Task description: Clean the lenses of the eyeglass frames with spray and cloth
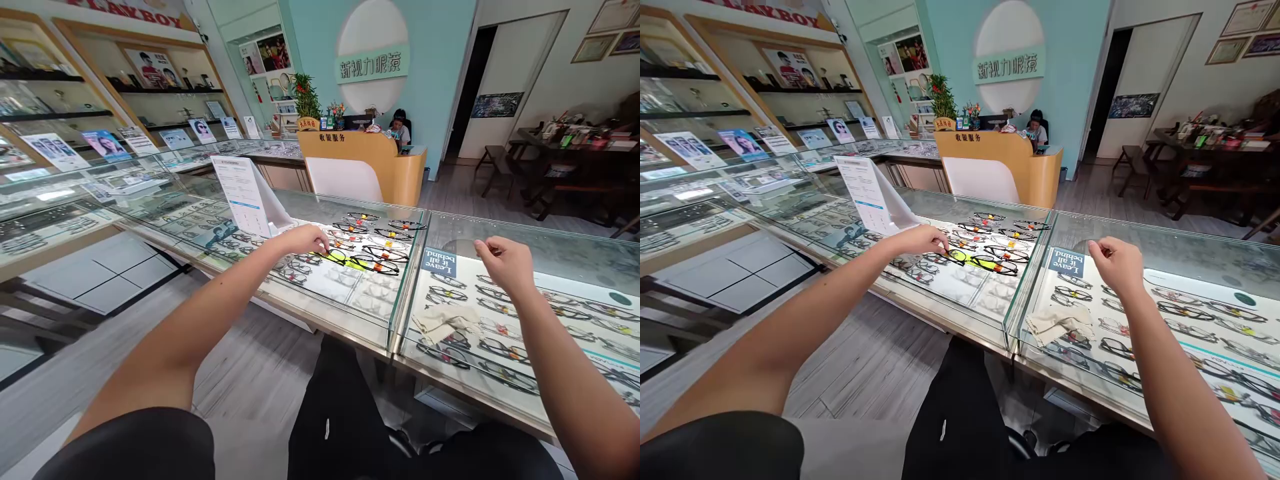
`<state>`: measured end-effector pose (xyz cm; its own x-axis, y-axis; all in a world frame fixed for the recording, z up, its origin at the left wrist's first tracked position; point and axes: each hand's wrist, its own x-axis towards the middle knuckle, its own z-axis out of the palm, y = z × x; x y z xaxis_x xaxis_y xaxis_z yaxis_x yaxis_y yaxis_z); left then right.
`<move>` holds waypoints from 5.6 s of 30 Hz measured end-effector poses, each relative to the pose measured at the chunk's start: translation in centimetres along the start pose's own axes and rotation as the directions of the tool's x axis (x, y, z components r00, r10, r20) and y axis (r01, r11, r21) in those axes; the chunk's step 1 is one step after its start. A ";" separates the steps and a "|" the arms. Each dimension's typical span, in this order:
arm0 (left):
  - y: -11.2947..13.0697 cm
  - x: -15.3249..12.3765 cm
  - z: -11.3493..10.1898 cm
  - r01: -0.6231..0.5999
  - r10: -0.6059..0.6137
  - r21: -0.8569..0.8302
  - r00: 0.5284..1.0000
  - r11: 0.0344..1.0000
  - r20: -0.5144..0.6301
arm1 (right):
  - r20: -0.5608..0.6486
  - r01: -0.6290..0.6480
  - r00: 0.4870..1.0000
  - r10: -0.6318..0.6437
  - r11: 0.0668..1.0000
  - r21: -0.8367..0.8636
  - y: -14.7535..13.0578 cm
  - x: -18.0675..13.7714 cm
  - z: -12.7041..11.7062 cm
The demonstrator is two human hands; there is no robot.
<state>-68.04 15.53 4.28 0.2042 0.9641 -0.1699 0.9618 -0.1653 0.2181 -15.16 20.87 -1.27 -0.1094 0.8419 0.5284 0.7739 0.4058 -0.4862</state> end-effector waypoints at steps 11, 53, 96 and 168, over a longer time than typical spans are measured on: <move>-3.1 2.6 2.2 0.050 -0.049 -0.028 0.998 0.998 0.033 | -0.016 -0.099 0.995 0.100 0.994 0.057 0.7 0.3 -0.2; -0.3 5.0 1.3 0.113 -0.094 0.234 0.991 0.966 -0.091 | 0.618 0.018 0.722 0.313 0.883 -0.468 2.8 0.8 2.2; 18.4 7.9 2.8 -0.281 0.197 -0.631 0.960 0.723 -0.201 | 0.823 -0.679 0.559 0.105 0.627 0.382 -1.7 -0.1 1.0; 21.4 9.1 6.7 -0.414 0.133 -0.775 0.906 0.477 -0.402 | 0.875 -0.876 0.480 -0.065 0.012 0.482 -4.6 -1.2 1.7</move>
<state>-44.37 19.33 1.00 0.2391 0.9351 0.2616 0.2334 -0.3169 0.9193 -19.66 18.53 -0.83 -0.6482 0.6892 -0.3238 -0.1955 -0.5615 -0.8040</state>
